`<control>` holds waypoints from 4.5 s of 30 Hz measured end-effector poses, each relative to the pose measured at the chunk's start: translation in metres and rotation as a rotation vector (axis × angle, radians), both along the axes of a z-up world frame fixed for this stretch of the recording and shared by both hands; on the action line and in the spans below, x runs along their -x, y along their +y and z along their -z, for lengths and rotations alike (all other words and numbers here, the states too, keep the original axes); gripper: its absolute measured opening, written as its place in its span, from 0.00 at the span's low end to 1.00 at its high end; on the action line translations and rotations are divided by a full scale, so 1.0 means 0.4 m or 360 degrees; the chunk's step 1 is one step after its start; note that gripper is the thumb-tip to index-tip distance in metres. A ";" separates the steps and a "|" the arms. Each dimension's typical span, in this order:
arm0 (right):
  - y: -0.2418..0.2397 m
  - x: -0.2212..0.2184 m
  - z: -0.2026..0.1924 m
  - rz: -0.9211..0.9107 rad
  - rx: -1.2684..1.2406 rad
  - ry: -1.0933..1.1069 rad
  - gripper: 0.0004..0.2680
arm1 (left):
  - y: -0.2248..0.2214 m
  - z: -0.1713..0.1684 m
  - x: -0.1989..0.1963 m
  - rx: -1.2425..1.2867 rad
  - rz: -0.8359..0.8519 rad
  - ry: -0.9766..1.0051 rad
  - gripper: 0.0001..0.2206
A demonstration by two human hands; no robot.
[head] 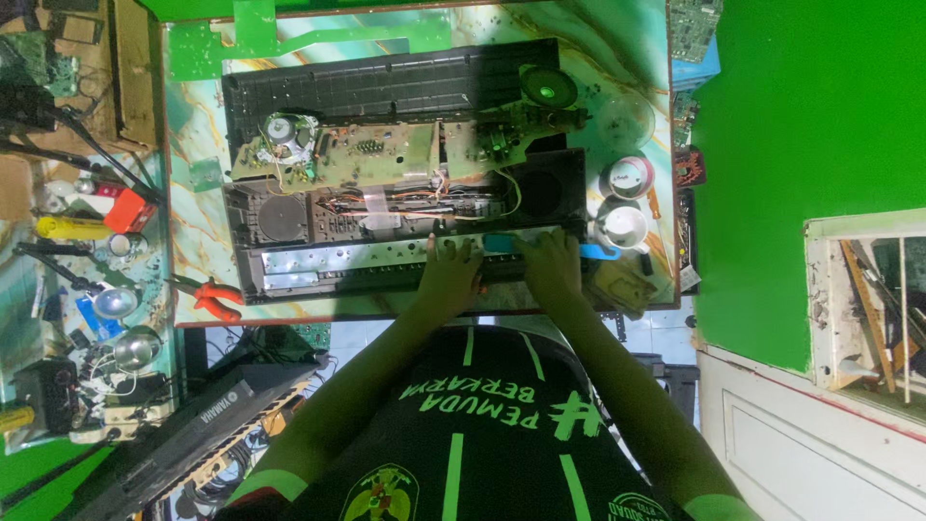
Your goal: The person cleans the internal components of a disassembled electronic keyboard instrument using a blue brush and moves parts by hand on a repair workbench.
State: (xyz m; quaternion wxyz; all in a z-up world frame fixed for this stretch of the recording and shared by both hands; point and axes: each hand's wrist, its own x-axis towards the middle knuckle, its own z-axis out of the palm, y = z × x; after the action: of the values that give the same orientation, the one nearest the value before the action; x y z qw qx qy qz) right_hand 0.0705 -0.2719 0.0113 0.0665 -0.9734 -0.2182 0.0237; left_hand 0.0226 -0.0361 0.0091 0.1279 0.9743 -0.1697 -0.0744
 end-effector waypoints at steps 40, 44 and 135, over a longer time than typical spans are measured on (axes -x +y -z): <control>-0.195 -0.112 -0.030 0.0154 0.0040 0.0980 0.13 | -0.129 -0.003 -0.014 -0.0247 -0.0184 0.0439 0.24; -0.143 -0.101 -0.031 -0.0185 0.0224 0.0323 0.10 | -0.133 0.003 -0.009 -0.0286 -0.0166 0.0353 0.23; -0.129 0.135 0.083 0.0040 -0.0077 -0.0325 0.11 | 0.085 0.002 0.020 0.0362 0.0044 -0.0076 0.15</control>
State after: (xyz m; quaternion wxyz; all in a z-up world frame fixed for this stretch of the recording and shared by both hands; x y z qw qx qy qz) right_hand 0.0164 -0.3237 -0.0219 0.0677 -0.9715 -0.2120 -0.0817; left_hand 0.0148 -0.0020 0.0084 0.2325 0.9526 -0.1934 -0.0331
